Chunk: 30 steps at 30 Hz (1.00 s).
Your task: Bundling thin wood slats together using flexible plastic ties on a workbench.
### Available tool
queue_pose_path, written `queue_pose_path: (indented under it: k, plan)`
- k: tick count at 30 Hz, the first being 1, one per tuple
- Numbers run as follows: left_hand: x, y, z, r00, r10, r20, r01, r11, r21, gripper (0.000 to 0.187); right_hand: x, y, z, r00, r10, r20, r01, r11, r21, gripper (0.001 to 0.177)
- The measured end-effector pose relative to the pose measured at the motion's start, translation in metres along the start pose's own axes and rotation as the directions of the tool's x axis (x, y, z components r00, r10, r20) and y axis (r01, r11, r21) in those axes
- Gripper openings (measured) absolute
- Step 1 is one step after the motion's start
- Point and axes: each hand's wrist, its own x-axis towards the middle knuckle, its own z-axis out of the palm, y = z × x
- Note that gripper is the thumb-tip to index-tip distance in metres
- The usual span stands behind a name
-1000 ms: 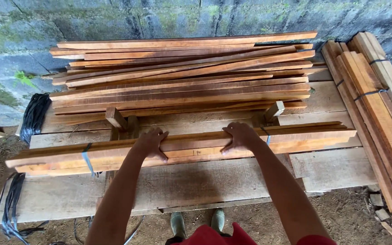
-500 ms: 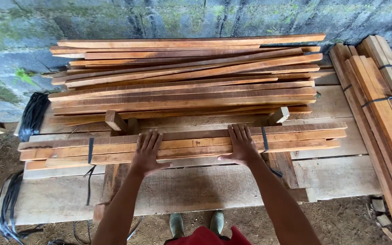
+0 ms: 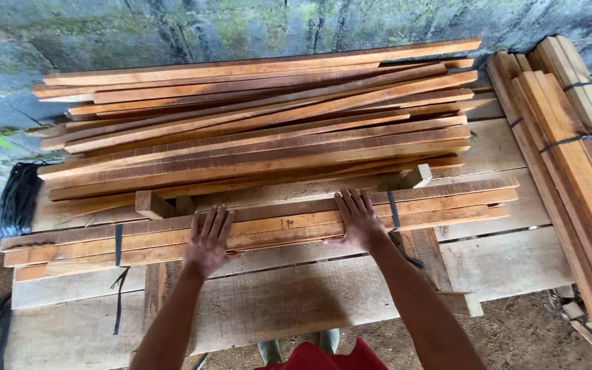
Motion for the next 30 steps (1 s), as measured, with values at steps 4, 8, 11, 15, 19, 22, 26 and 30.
queue_pose_path:
  k: [4,8,11,15,19,22,26,30]
  plan:
    - [-0.006,0.003,-0.007,1.000,0.010,0.002,-0.010,1.000,0.006,0.121,-0.008,-0.004,-0.001,0.995,-0.093,-0.041,0.090,0.994,-0.058,0.115]
    - [-0.014,0.001,0.008,0.991,0.099,0.086,-0.104,0.993,0.049,0.126,-0.006,0.001,0.000,0.976,-0.214,0.025,0.216,0.973,-0.078,0.115]
    - [-0.021,0.002,0.023,0.984,0.107,0.142,-0.119,0.990,0.076,0.131,-0.012,0.000,0.008,0.974,-0.181,0.138,0.197,0.974,-0.109,0.121]
    - [-0.016,0.003,0.015,0.980,0.069,0.185,-0.085,0.994,0.076,0.137,-0.012,-0.002,0.017,0.963,-0.107,0.247,0.143,0.981,-0.134,0.125]
    - [-0.013,0.010,0.008,0.972,0.011,0.234,-0.030,0.996,0.078,0.137,-0.009,-0.010,0.008,0.956,-0.062,0.286,0.102,0.987,-0.128,0.125]
    - [-0.018,0.017,0.019,0.961,-0.028,0.273,0.002,0.995,0.097,0.131,-0.010,-0.018,0.006,0.947,0.003,0.321,0.023,0.997,-0.079,0.119]
    - [-0.014,0.021,0.008,0.936,-0.080,0.343,0.084,0.996,0.005,0.118,-0.013,-0.025,0.005,0.933,0.064,0.353,-0.041,0.996,-0.074,0.118]
    - [-0.012,0.015,0.004,0.769,-0.058,0.637,0.164,0.981,-0.108,0.130,-0.009,-0.024,-0.020,0.848,0.051,0.528,-0.083,0.996,0.038,0.119]
